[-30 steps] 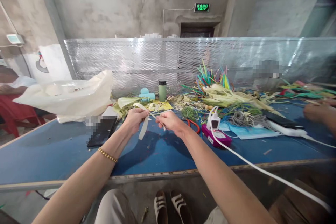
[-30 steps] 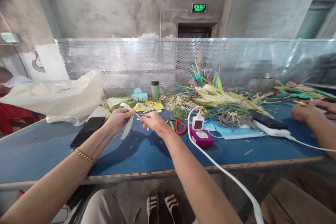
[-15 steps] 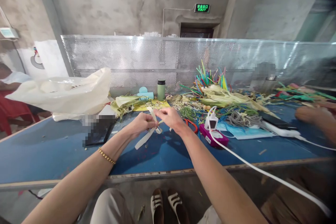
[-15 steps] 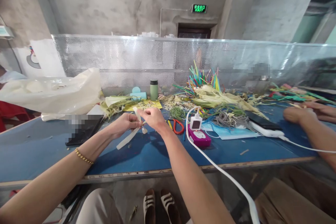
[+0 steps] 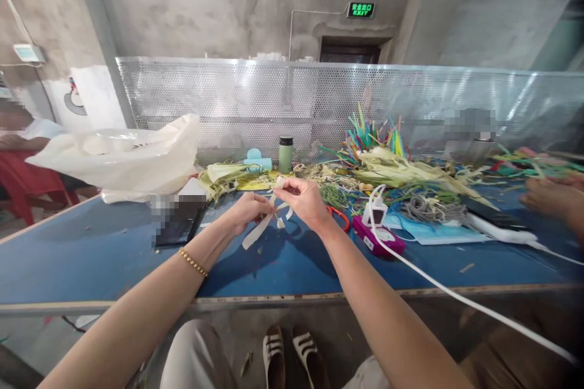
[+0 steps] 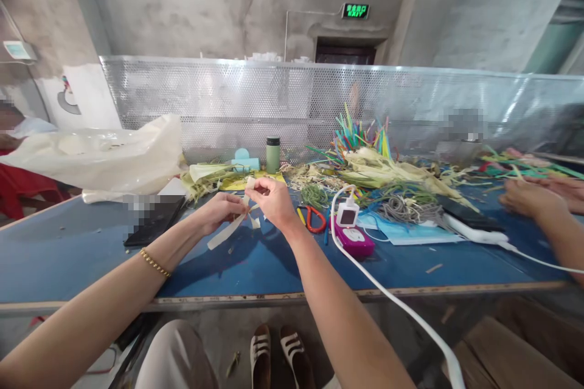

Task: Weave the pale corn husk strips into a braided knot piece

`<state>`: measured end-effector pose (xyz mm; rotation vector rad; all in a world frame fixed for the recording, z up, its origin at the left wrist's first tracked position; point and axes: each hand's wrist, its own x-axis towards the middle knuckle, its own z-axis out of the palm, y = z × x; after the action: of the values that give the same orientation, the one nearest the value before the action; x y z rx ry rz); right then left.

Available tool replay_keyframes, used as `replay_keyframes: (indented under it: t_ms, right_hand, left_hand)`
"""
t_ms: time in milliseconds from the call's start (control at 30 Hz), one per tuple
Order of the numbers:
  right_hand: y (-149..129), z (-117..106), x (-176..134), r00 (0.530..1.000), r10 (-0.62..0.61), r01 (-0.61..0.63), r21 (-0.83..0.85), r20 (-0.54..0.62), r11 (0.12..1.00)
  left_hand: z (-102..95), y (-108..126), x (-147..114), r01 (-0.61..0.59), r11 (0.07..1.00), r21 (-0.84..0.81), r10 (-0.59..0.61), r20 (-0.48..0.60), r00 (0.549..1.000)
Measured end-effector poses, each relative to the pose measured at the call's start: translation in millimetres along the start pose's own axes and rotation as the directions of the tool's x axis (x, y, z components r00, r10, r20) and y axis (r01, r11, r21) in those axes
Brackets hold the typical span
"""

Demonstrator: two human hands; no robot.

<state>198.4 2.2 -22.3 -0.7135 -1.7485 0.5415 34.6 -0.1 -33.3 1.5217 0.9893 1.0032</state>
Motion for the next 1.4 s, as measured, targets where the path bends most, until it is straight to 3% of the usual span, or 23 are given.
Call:
replay_keyframes:
  t_ms: [100,233,433,833,1133,1400]
  right_hand:
    - [0.4,0.9,-1.6,0.989,-0.147,0.146,-0.178,0.007,0.973]
    - [4.0,2.1,-2.5,0.953,-0.301,0.288,-0.356,0.02,0.889]
    - [8.3,1.9,-3.6,0.93,-0.362,0.346,-0.479,0.063,0.807]
    - [9.6,1.8,-6.6,0.909,-0.367,0.406,-0.617,0.197,0.674]
    - [8.6,1.9,-7.8,0.906,-0.367,0.416,-0.591,0.21,0.691]
    - [12.2,2.3,-3.2,0.958,-0.269,0.287,-0.41,0.104,0.866]
  left_hand:
    - [-2.8,-2.3,4.0,0.055,0.991,-0.121,-0.06,-0.038,0.997]
    - [-5.5,-5.8,8.7,0.037,0.961,-0.275,-0.056,-0.062,0.996]
    - [-7.3,-1.1,8.8,0.014,0.889,-0.458,-0.018,-0.005,1.0]
    - [-6.7,-2.2,9.2,-0.019,0.891,-0.454,0.008,-0.025,1.0]
    - [-6.3,0.7,7.0,-0.066,0.883,-0.464,0.061,-0.026,0.998]
    - [-8.6,-1.9,6.0,-0.074,0.927,-0.369,0.065,-0.036,0.997]
